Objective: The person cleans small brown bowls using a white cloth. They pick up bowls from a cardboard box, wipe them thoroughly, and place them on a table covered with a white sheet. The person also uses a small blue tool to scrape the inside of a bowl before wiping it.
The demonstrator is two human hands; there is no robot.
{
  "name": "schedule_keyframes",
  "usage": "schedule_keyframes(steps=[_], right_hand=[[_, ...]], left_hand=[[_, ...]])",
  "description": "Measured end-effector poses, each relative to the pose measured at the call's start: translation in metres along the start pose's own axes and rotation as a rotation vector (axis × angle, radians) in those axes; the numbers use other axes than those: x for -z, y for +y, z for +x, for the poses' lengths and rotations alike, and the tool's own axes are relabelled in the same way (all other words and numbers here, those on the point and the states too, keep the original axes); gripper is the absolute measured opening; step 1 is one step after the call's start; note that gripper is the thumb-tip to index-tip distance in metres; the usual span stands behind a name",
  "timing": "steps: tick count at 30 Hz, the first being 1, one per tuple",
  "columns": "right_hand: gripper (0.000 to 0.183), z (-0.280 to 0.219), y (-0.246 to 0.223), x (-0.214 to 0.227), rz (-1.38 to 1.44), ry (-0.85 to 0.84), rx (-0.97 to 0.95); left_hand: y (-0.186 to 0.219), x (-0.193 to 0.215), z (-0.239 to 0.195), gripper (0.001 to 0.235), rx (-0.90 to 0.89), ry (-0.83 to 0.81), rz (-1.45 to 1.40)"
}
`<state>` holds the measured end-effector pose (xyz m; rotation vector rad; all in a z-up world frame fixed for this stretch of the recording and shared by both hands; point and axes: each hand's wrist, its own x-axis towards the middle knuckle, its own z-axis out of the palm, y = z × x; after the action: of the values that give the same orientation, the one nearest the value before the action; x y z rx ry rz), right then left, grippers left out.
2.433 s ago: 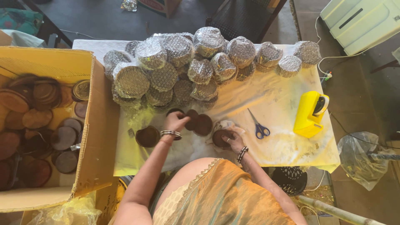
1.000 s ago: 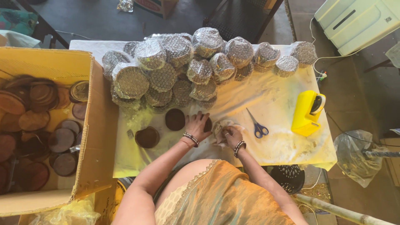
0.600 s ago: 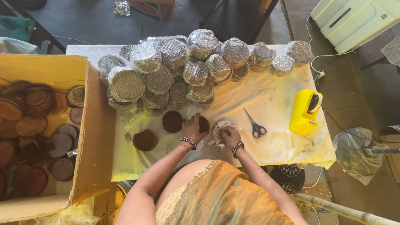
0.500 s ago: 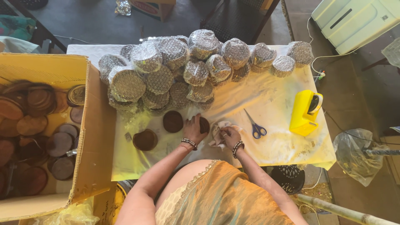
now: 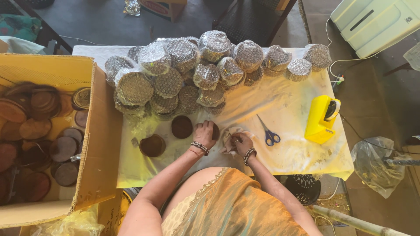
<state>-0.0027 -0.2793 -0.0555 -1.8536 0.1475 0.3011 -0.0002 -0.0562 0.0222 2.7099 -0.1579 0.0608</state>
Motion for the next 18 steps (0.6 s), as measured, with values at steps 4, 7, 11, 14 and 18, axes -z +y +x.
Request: schedule_keyframes(steps=[4,7,11,14,18], right_hand=[[0.019,-0.002,-0.005,0.000,-0.043,0.004,0.056],[0.019,-0.005,-0.009,0.000,-0.010,0.001,-0.034],[0.018,0.000,0.004,-0.001,0.072,-0.002,-0.022],[0.017,0.003,0.012,-0.002,0.143,-0.017,-0.046],[0.016,0.002,0.008,-0.001,0.073,-0.017,-0.024]], left_hand=[[-0.014,-0.028,0.003,0.062,-0.016,-0.042,0.041],[-0.022,-0.037,0.002,0.066,-0.067,0.001,-0.035],[-0.010,0.008,-0.007,0.095,-0.038,-0.070,-0.062],[-0.020,0.009,-0.013,0.098,0.005,-0.095,-0.042],[-0.047,-0.021,-0.019,0.081,0.046,-0.062,-0.117]])
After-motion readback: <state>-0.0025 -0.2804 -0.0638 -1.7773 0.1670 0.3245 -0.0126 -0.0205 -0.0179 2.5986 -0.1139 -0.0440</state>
